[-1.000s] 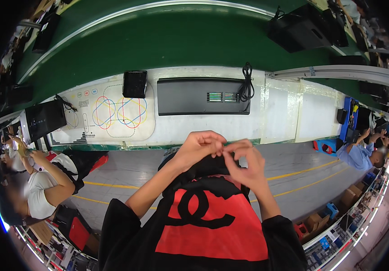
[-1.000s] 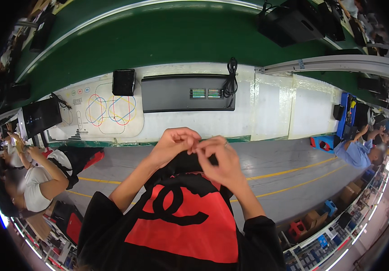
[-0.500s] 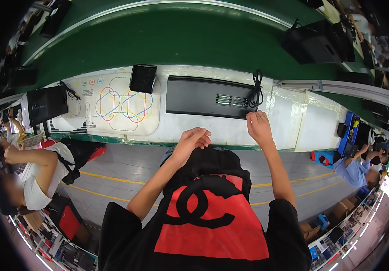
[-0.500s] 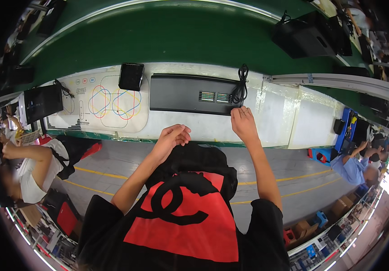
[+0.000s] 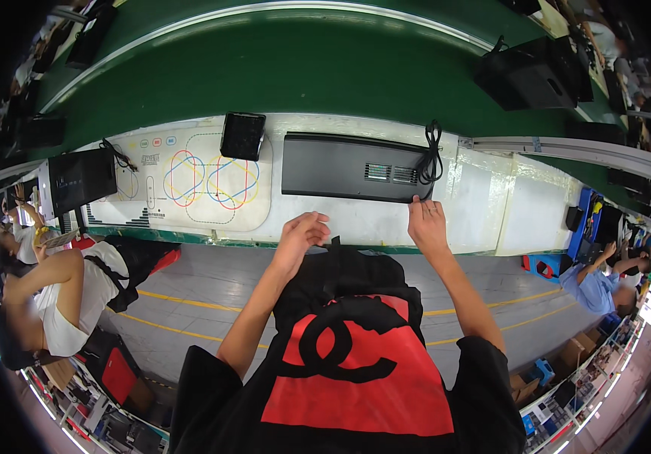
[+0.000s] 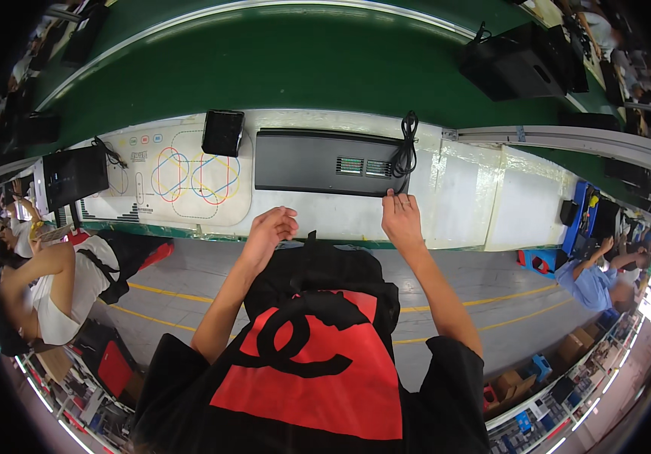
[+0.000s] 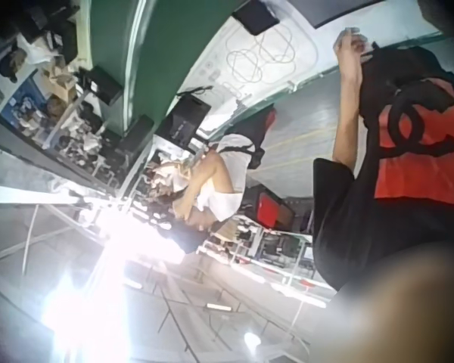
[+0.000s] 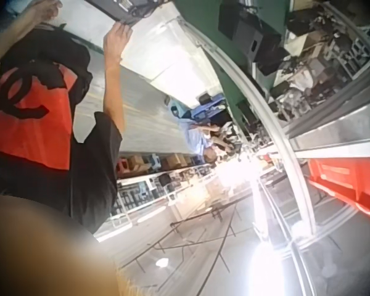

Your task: Assembling electronic components by connecting cables and fitting parts into a metal chassis on a production line.

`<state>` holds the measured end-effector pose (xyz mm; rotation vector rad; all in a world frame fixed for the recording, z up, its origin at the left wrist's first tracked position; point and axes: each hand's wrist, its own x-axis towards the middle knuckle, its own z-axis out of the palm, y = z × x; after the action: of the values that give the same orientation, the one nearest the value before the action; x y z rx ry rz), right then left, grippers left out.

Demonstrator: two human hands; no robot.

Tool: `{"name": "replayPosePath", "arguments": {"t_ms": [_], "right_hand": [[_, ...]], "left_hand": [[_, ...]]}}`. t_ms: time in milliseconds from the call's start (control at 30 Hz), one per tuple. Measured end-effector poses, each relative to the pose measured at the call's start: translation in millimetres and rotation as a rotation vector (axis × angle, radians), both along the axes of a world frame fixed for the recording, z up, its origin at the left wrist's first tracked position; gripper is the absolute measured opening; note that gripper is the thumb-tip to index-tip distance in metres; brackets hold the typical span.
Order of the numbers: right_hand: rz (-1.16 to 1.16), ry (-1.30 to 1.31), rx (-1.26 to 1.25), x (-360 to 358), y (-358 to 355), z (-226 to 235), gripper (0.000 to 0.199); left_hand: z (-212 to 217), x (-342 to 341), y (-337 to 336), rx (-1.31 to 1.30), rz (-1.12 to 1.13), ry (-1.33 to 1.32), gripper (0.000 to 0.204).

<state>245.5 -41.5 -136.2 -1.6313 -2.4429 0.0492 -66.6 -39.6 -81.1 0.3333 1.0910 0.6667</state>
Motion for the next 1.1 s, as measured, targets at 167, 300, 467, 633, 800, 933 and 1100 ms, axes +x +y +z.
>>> {"name": "replayPosePath", "arguments": {"t_ms": [167,300,467,633,800,933,1100], "right_hand": [[-0.038,-0.019,0.098,-5.1,-12.7,-9.3,0.010],[-0.102,0.123,0.034,-8.1,-26.6,-11.1,0.011],[-0.212,0.161,0.050,-10.1,-25.5,-4.8,0.010],[-0.213,0.180,0.063,-20.5,-31.4,-31.3,0.025],[-0.245,0.289,0.103,-18.7,-31.1,-19.6,0.028],[-0.319,0.214,-0.021,-28.8,-28.8,-13.5,0.031],[-0.488,0.272,-0.254,-34.1,-14.3,6.8,0.037]], "left_hand": [[-20.5,-48.1,10.7,-0.016,0.229,0.051,0.030],[-68.1,-91.1,49.8,0.100,0.419,0.231,0.029],[-158.5,-126.1,129.4,0.459,0.213,0.801,0.024],[-248.1,-182.1,161.0,0.866,-0.082,1.521,0.041],[-242.3,-166.7,184.8,0.829,-0.240,1.518,0.037],[-229.4,-158.3,191.2,0.866,-0.254,1.540,0.025],[-232.6,-173.7,191.4,0.875,-0.143,1.385,0.014]]}}
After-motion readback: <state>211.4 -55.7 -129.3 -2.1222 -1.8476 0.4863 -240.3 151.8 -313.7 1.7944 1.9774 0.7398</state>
